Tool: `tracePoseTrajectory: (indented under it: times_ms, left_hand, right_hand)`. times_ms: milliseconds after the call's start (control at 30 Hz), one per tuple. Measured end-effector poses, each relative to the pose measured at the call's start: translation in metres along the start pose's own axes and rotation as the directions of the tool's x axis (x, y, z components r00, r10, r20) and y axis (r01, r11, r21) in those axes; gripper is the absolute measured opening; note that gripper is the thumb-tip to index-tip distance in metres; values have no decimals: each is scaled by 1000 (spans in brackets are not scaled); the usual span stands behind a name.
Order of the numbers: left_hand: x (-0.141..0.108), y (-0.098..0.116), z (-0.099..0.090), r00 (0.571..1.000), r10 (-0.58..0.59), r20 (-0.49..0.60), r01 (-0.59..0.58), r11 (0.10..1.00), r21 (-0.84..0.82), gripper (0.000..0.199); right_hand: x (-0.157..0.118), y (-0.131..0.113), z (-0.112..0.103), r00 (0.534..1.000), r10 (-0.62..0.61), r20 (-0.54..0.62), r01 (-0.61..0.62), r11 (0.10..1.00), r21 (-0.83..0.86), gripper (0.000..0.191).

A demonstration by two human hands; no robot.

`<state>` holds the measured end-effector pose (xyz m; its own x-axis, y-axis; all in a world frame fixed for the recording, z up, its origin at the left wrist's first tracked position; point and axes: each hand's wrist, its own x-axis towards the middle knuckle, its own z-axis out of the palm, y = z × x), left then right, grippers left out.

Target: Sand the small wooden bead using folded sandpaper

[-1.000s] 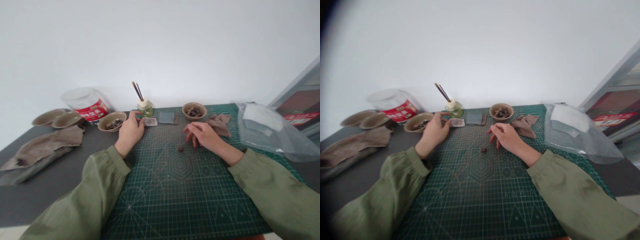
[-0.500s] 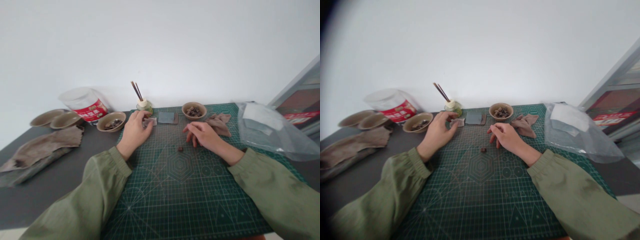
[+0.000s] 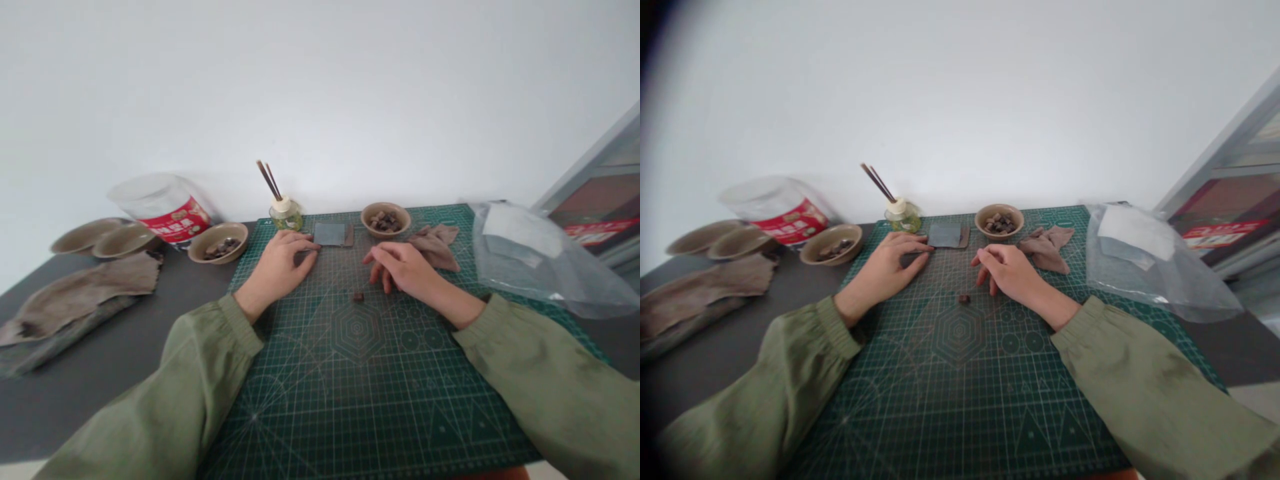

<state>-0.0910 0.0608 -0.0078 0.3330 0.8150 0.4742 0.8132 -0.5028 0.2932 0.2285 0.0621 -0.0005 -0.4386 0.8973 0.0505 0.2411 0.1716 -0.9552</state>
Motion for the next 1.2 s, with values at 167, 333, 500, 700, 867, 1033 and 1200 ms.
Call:
tracePoseTrajectory:
  times_ms: [167, 333, 500, 700, 867, 1033, 1200]
  left_hand:
    - [-1, 1, 0, 1000, 2, -11, -2, 1000, -22, 33]
    - [0, 4, -1, 1000, 3, -23, -4, 999, -38, 38]
    - [-1, 4, 0, 1000, 27, -17, -27, 999, -44, 38]
    - [-1, 5, 6, 999, 48, 3, -48, 997, -63, 38]
    - [1, 9, 5, 999, 34, -34, -37, 995, -94, 43]
    - [1, 18, -2, 992, 20, -122, -40, 986, -164, 41]
    - [-1, 29, -5, 986, -2, -165, -44, 962, -271, 29]
  right_hand:
    - [0, 0, 0, 1000, 0, 3, 0, 1000, -6, 39]
    - [0, 1, 0, 1000, -4, 4, 4, 1000, -10, 39]
    - [0, 0, 0, 1000, 1, 6, -1, 1000, -15, 39]
    - [1, 0, 0, 1000, -2, 12, 2, 1000, -17, 40]
    - [1, 1, 0, 1000, -3, 11, 4, 1000, -20, 39]
    - [1, 1, 0, 1000, -4, 8, 5, 1000, -23, 40]
    - [0, 2, 0, 999, -34, -15, 34, 999, -35, 36]
